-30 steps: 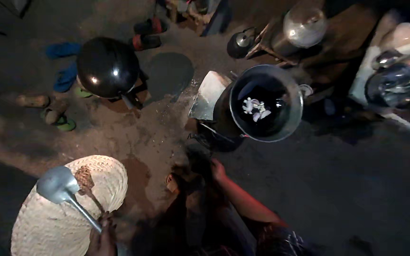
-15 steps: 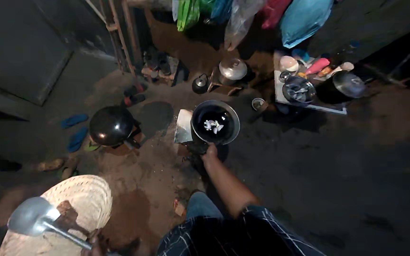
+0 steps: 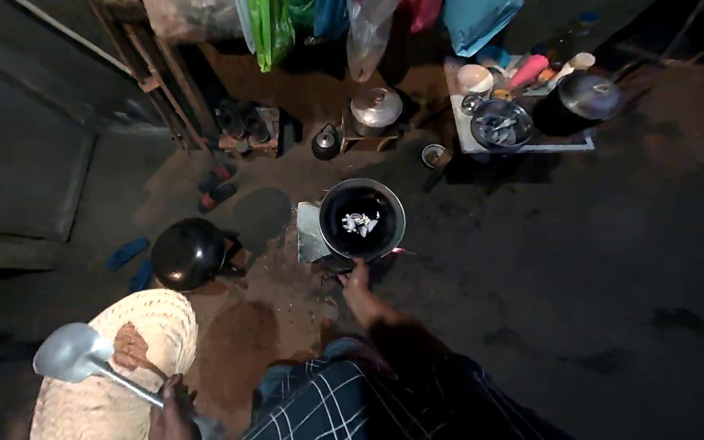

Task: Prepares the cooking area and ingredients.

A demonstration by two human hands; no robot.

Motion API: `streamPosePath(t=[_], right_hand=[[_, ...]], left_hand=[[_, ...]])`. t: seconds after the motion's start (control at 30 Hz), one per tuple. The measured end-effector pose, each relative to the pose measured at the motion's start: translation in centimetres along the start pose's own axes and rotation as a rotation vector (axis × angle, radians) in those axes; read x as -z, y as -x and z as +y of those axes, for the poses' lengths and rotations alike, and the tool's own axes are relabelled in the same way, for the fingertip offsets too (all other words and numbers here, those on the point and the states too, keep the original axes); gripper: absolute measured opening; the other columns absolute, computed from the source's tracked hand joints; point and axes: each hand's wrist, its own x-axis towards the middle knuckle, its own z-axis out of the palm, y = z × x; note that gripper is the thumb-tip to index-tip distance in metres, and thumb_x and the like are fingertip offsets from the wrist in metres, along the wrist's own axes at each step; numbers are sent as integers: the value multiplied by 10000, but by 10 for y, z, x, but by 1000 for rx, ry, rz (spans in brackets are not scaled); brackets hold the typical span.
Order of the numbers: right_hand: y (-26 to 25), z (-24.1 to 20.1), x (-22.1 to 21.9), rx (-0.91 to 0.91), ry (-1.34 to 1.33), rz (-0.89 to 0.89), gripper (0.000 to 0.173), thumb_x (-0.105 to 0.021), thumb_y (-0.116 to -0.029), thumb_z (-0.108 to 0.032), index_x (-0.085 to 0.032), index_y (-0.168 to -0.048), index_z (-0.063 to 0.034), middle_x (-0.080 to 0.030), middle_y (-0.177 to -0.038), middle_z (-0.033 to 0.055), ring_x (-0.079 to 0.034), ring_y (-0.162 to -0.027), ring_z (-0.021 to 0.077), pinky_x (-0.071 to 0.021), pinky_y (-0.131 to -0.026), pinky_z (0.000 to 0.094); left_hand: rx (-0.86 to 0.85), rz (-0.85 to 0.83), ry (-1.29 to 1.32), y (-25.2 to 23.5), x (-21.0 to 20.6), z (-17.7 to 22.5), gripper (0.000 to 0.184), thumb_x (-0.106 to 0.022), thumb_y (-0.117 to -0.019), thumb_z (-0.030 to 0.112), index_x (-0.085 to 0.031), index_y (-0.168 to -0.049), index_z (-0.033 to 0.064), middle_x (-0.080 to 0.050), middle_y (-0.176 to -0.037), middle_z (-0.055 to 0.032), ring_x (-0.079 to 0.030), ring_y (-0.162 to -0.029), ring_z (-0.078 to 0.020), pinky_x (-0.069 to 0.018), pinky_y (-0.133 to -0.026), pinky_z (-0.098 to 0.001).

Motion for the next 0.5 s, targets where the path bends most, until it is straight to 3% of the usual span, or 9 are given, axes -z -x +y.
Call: streamPosePath(t=[0.07, 0.13, 0.23, 0.33, 0.4, 0.5], right_hand=[[3, -4, -7, -48, -143, -3, 536, -352, -1123, -360, -319, -1567, -61, -362, -1596, 236, -467, -1397, 396, -469, -1074, 543], [3, -5, -13, -62, -275, 36, 556, -316, -1114, -400, -316, -1559, -66, -332, -1605, 233, -433, -1413, 391, -440, -1087, 557], [4, -2, -15, -68, -360, 90, 495, -292, -1137, -307, -311, -1545, -28, -300, -1605, 238, -423, -1413, 384, -438, -1097, 532], [-3, 9, -20, -48, -318, 140, 477, -407, -1129, -220, -328, -1541, 6, -369, -1575, 261, -487, -1375, 378, -472, -1090, 477], [-6, 18, -30, -18, -328, 213, 530, -524, -1091, -200, -331, -1541, 4, -409, -1536, 277, -533, -1310, 393, -508, -1031, 483], [-6, 24, -40, -4, -289, 239, 749, -572, -1077, -336, -145, -1629, -64, -275, -1638, 261, -414, -1444, 413, -450, -1109, 557]], left_hand=[[-29, -24, 5, -15, -8, 13, 411, -338, -1103, 254, -478, -1336, -55, -567, -1146, -25, -597, -920, -22, -542, -822, -261], [-38, -44, -4, -32, -15, 25, 399, -337, -1105, 252, -477, -1327, -48, -567, -1118, -13, -602, -898, -9, -550, -803, -245], [-42, -123, -30, -56, -18, 41, 426, -321, -1108, 259, -462, -1355, -60, -567, -1156, -31, -603, -914, -11, -549, -814, -249], [-88, -186, -38, -88, -19, 50, 362, -347, -1105, 232, -512, -1282, -37, -605, -1038, 20, -609, -782, 13, -557, -721, -206], [-129, -252, -68, -114, -15, 56, 362, -356, -1104, 227, -523, -1281, -41, -618, -1025, 24, -614, -779, 12, -556, -711, -207], [-177, -310, -88, -145, -14, 72, 371, -331, -1108, 223, -510, -1283, -51, -622, -1061, 6, -621, -806, 12, -554, -718, -202]])
